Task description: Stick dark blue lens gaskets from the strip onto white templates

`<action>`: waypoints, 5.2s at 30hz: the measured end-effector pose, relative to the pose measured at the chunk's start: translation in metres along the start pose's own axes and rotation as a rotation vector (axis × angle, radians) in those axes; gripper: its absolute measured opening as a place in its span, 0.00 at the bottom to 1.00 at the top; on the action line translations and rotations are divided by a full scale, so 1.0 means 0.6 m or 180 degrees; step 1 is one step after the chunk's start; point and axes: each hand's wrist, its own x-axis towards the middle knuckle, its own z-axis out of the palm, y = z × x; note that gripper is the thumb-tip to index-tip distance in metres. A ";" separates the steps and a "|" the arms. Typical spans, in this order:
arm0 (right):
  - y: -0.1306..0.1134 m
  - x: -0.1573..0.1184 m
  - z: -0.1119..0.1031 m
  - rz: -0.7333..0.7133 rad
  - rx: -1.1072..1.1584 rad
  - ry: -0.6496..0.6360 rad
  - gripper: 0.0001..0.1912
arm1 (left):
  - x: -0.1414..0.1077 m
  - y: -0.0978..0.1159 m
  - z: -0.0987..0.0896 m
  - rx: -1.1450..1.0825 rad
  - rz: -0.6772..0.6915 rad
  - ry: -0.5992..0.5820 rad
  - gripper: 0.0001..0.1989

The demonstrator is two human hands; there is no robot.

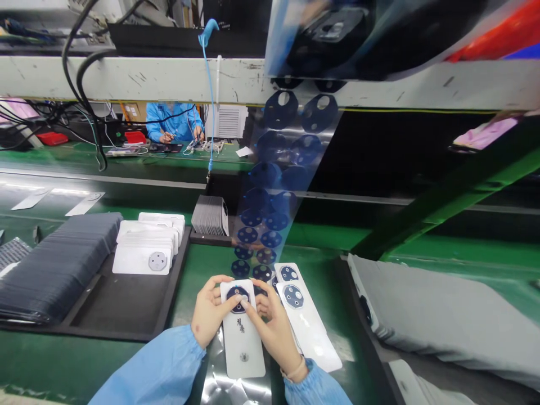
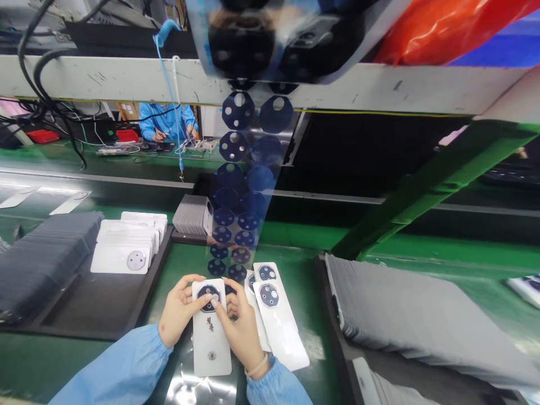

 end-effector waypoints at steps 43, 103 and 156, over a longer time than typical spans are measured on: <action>-0.016 0.011 -0.010 0.0637 0.0626 0.0152 0.13 | -0.008 0.005 0.005 0.0042 -0.0286 -0.0995 0.28; 0.048 0.030 -0.060 -0.0794 -0.2847 0.1759 0.33 | 0.064 0.109 -0.289 0.4325 0.0913 0.1662 0.34; 0.011 0.013 -0.035 -0.0613 -0.0661 0.0603 0.13 | 0.003 0.088 -0.064 0.0202 0.0229 0.0183 0.17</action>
